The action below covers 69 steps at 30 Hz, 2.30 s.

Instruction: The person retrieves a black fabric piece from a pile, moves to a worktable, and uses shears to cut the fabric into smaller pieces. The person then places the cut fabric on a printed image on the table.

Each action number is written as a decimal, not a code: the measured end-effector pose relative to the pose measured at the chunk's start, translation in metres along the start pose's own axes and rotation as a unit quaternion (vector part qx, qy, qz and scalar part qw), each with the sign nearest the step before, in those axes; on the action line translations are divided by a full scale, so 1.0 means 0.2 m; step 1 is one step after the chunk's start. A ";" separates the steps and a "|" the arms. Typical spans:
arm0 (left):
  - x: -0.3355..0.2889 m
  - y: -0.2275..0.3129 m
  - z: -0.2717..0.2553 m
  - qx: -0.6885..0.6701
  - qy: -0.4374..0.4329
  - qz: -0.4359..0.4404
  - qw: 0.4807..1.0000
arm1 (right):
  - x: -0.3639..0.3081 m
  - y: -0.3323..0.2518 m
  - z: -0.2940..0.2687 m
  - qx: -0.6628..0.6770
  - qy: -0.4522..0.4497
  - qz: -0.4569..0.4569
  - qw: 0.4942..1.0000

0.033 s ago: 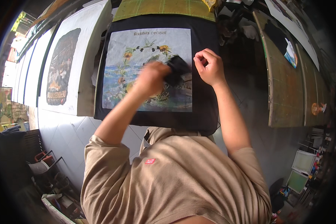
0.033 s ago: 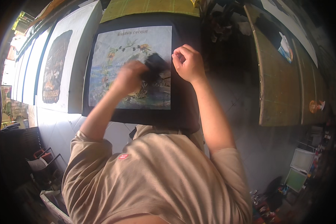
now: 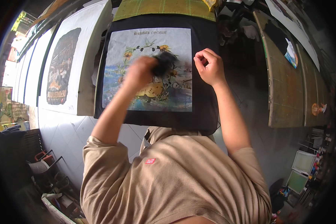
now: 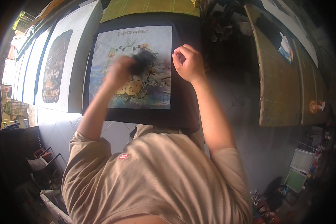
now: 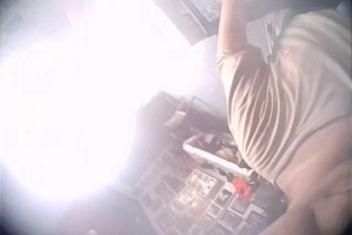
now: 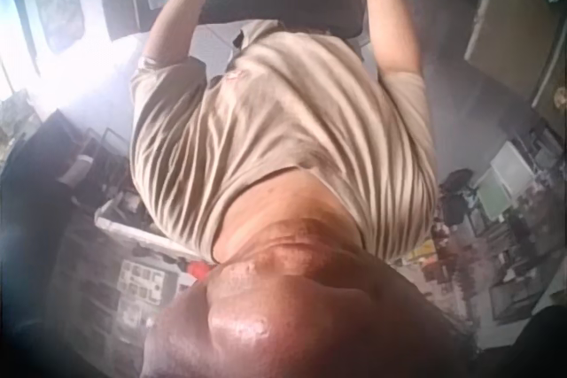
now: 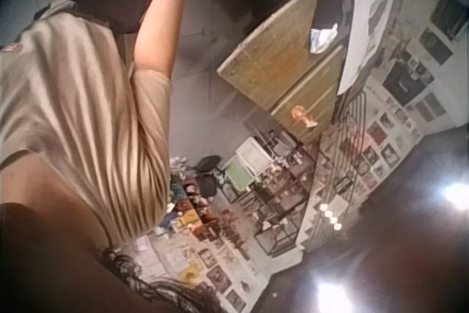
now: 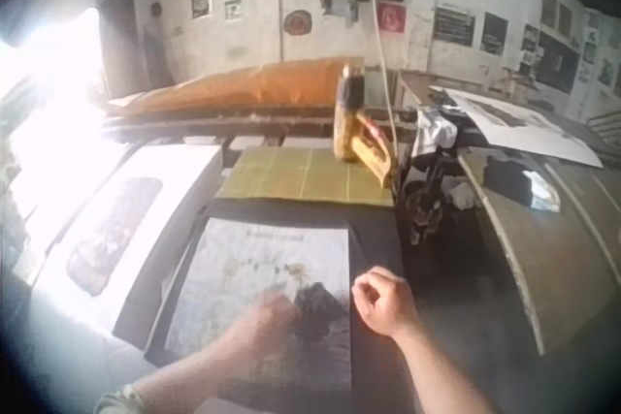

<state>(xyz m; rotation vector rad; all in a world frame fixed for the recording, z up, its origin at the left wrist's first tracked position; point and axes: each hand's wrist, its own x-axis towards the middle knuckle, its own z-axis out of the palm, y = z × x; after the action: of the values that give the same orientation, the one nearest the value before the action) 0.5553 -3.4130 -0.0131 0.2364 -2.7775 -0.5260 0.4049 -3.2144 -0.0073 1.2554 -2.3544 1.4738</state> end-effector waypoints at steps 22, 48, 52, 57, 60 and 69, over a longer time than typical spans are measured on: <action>-0.37 -0.44 -0.51 0.113 0.128 -0.228 0.959 | 0.04 -0.02 0.00 -0.002 -0.002 -0.016 1.000; -0.40 0.42 0.01 0.066 -0.072 -0.060 0.993 | -0.87 -0.41 -0.48 0.346 0.230 0.363 0.834; -0.41 0.80 0.13 0.049 -0.104 -0.027 0.993 | -1.15 -0.35 -0.71 0.359 0.301 0.354 0.810; -0.33 1.29 0.35 -0.038 -0.150 0.048 0.987 | -1.52 -0.24 -1.13 0.326 0.384 0.324 0.801; -0.29 1.55 0.47 -0.106 -0.175 0.062 0.977 | -1.70 -0.20 -1.35 0.313 0.421 0.340 0.781; -0.13 2.03 0.72 -0.123 -0.143 0.128 0.974 | -2.04 -0.08 -1.82 0.281 0.477 0.367 0.748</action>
<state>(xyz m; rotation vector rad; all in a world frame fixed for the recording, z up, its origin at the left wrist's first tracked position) 0.4909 -2.9865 0.0066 -0.2719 -2.9111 -0.8870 0.5649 -2.6916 0.0053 -0.5662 -1.6737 2.3248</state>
